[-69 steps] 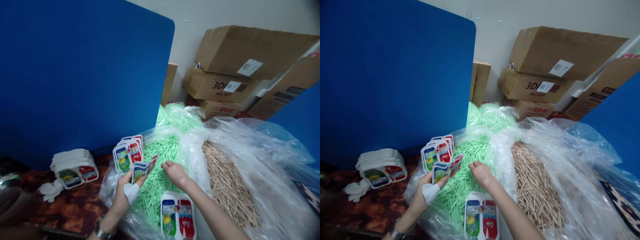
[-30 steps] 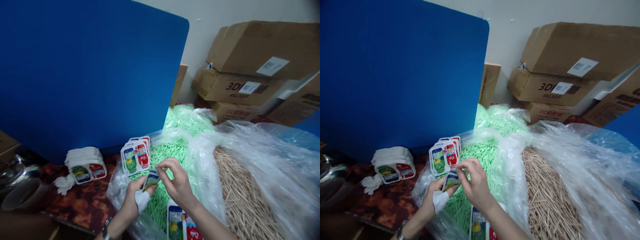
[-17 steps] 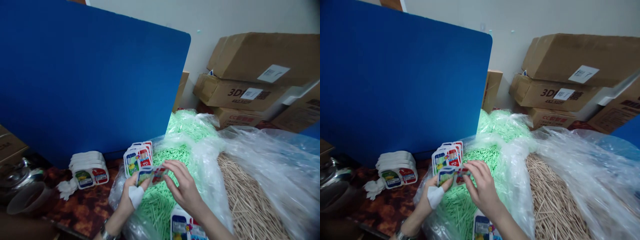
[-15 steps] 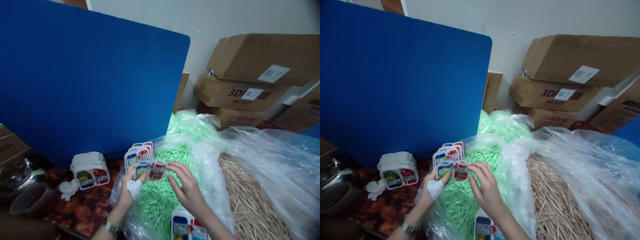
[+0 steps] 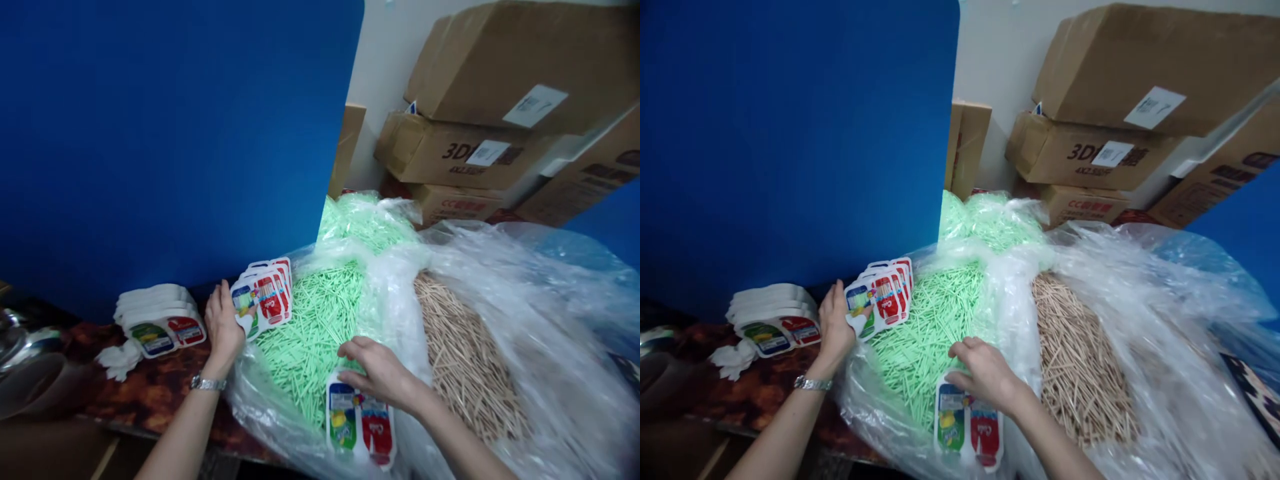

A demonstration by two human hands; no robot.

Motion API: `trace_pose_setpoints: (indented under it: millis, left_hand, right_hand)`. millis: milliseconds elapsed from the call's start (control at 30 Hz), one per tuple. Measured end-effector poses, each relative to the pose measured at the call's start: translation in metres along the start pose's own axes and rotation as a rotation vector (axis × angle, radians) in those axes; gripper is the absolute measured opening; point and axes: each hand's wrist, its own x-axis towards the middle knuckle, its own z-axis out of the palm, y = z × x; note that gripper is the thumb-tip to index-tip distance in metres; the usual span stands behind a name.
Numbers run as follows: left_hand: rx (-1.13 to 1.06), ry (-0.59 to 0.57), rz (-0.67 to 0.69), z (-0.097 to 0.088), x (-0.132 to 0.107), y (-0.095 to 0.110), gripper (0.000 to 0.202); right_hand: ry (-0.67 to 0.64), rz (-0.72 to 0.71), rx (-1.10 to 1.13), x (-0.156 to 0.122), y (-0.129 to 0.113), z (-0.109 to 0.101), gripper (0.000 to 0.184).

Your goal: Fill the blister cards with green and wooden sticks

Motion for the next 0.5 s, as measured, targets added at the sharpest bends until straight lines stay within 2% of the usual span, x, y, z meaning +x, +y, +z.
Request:
trace_pose_setpoints:
  millis: [67, 167, 300, 400, 500]
  left_hand:
    - [0.013, -0.015, -0.001, -0.002, 0.003, 0.0, 0.082]
    - [0.008, -0.022, 0.017, -0.003, 0.006, -0.002, 0.079]
    - [0.003, -0.018, 0.102, -0.005, 0.01, -0.002, 0.07]
    - [0.001, 0.056, 0.163, -0.014, 0.01, 0.007, 0.066]
    - [-0.032, 0.126, 0.281, -0.026, 0.006, 0.022, 0.06]
  right_hand:
    - [-0.081, 0.041, -0.055, -0.009, -0.001, 0.005, 0.036]
    - [-0.114, 0.144, -0.216, -0.017, 0.001, 0.02, 0.045]
    - [-0.093, 0.169, -0.226, -0.018, 0.01, 0.035, 0.033]
    - [-0.077, 0.135, -0.166, -0.017, 0.017, 0.035, 0.019]
    - [-0.051, 0.131, -0.101, -0.018, 0.02, 0.031, 0.009]
